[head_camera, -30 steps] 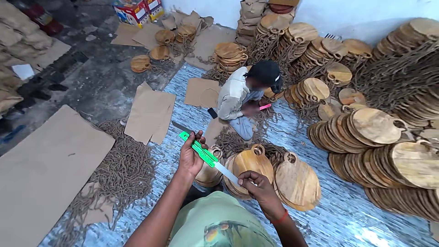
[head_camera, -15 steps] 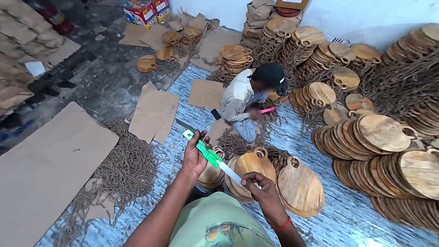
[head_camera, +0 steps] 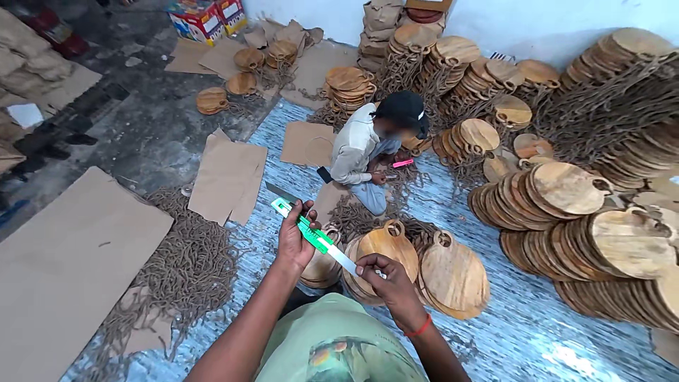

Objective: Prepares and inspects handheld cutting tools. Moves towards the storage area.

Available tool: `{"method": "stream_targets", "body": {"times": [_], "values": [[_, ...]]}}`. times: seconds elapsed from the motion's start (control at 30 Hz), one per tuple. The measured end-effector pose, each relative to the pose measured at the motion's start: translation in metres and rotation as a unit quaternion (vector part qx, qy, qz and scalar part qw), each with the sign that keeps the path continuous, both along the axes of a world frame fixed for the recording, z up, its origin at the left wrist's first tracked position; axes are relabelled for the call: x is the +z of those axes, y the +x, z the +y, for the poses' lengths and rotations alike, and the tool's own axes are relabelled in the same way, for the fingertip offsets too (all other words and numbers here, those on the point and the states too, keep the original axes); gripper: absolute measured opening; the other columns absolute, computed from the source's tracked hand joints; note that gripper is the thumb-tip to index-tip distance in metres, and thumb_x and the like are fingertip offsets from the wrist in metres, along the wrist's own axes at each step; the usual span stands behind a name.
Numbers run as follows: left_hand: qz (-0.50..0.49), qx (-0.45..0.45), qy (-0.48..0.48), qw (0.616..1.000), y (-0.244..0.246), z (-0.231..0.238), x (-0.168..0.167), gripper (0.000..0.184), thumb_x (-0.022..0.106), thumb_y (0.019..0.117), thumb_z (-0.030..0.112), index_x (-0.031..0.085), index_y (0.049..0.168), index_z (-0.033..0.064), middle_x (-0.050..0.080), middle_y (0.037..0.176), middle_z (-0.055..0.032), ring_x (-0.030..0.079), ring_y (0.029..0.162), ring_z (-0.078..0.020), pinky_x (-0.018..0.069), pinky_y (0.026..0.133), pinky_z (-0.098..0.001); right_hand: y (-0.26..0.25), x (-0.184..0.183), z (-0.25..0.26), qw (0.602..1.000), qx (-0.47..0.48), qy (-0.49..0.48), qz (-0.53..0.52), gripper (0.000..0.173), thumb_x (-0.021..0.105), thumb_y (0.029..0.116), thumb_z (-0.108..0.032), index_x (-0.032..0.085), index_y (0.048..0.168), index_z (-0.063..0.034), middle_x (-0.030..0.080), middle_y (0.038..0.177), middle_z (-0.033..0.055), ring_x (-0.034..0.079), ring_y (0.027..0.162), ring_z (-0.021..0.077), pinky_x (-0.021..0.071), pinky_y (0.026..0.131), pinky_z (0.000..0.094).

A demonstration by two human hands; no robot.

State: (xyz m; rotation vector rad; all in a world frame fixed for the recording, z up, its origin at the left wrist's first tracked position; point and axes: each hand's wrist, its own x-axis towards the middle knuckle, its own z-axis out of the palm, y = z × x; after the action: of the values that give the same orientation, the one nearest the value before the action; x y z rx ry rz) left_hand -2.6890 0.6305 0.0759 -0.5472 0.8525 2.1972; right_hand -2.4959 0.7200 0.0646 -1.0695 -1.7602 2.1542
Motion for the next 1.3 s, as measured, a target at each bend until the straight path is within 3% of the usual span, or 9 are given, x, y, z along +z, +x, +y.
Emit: {"method": "stream_targets", "body": {"times": [0.17, 0.63, 0.97, 1.03, 1.1, 1.17, 1.23, 1.3], "values": [[0.018, 0.005, -0.022, 1.0, 0.001, 0.002, 0.003, 0.018, 0.045, 0.1097, 0.022, 0.057, 0.101, 0.0136, 0.067, 0.087, -0.0011, 0.059, 0.057, -0.006, 0.0497, 0.049, -0.0178, -0.001, 0.007, -0.001, 0.999, -0.006, -0.047, -0.014, 0.005, 0.068, 0.0881, -0.008, 0.072, 0.09, -0.0062, 0.062, 0.073, -0.0039, 0.043, 0.05, 0.0007, 0.0348, 0.046, 0.0177], [0.022, -0.066, -0.014, 0.997, 0.004, -0.008, 0.011, 0.019, 0.049, 0.1081, 0.028, 0.061, 0.098, 0.0167, 0.065, 0.09, 0.0009, 0.059, 0.059, -0.0036, 0.0501, 0.051, -0.015, 0.0, 0.009, -0.007, 0.999, -0.013, -0.037, -0.004, 0.005, 0.07, 0.0872, -0.009, 0.074, 0.089, -0.0061, 0.065, 0.077, -0.0021, 0.047, 0.054, 0.0019, 0.0369, 0.048, 0.0185], [0.026, -0.043, -0.002, 0.999, 0.015, 0.001, 0.003, 0.022, 0.043, 0.1098, 0.023, 0.06, 0.097, 0.0147, 0.066, 0.089, -0.0004, 0.06, 0.06, -0.006, 0.0504, 0.051, -0.0176, -0.01, 0.006, -0.009, 0.999, -0.006, -0.039, 0.002, 0.007, 0.071, 0.0922, -0.011, 0.074, 0.095, -0.0055, 0.066, 0.079, -0.0009, 0.049, 0.056, 0.0026, 0.0384, 0.05, 0.019], [0.034, -0.038, -0.002, 0.999, 0.017, 0.001, 0.003, 0.023, 0.043, 0.1099, 0.022, 0.06, 0.097, 0.0143, 0.066, 0.089, -0.0007, 0.06, 0.06, -0.0059, 0.0506, 0.051, -0.0177, -0.011, 0.006, -0.009, 0.998, -0.021, -0.065, 0.005, 0.013, 0.066, 0.0973, -0.013, 0.072, 0.104, -0.0041, 0.066, 0.082, 0.0001, 0.05, 0.057, 0.0033, 0.0402, 0.051, 0.0187], [0.048, -0.037, -0.005, 0.998, 0.017, 0.0, 0.006, 0.022, 0.045, 0.1095, 0.023, 0.061, 0.097, 0.0146, 0.066, 0.089, -0.0002, 0.06, 0.06, -0.0055, 0.0503, 0.051, -0.0171, -0.01, 0.004, -0.009, 0.99, -0.056, -0.131, -0.004, 0.024, 0.052, 0.1064, -0.016, 0.063, 0.122, -0.0019, 0.068, 0.095, 0.0051, 0.058, 0.067, 0.0075, 0.0467, 0.058, 0.0211], [0.064, -0.042, -0.009, 0.997, 0.016, -0.001, 0.008, 0.02, 0.045, 0.1098, 0.024, 0.06, 0.098, 0.0159, 0.066, 0.09, 0.0006, 0.059, 0.06, -0.0047, 0.0494, 0.051, -0.0163, -0.006, -0.002, -0.006, 0.968, -0.115, -0.222, -0.01, 0.03, 0.041, 0.1098, -0.015, 0.053, 0.132, -0.0005, 0.067, 0.111, 0.0114, 0.067, 0.088, 0.0162, 0.0554, 0.076, 0.0291], [0.057, -0.027, -0.003, 0.998, 0.011, 0.001, 0.004, 0.022, 0.044, 0.1098, 0.022, 0.06, 0.097, 0.0142, 0.067, 0.088, -0.0006, 0.06, 0.059, -0.0061, 0.0507, 0.051, -0.0181, 0.0, -0.01, -0.005, 0.944, -0.159, -0.288, 0.005, 0.03, 0.038, 0.1081, -0.007, 0.049, 0.134, 0.0023, 0.067, 0.118, 0.0157, 0.069, 0.1, 0.0217, 0.0573, 0.089, 0.0348], [0.056, -0.024, 0.002, 0.998, 0.01, 0.001, 0.002, 0.023, 0.043, 0.1098, 0.022, 0.061, 0.097, 0.0141, 0.067, 0.089, -0.0006, 0.06, 0.06, -0.0063, 0.0513, 0.051, -0.0182, 0.007, -0.01, -0.006, 0.945, -0.143, -0.291, 0.033, 0.034, 0.036, 0.1024, 0.005, 0.046, 0.134, 0.0027, 0.064, 0.124, 0.0165, 0.068, 0.109, 0.0225, 0.0561, 0.094, 0.0357]]}}
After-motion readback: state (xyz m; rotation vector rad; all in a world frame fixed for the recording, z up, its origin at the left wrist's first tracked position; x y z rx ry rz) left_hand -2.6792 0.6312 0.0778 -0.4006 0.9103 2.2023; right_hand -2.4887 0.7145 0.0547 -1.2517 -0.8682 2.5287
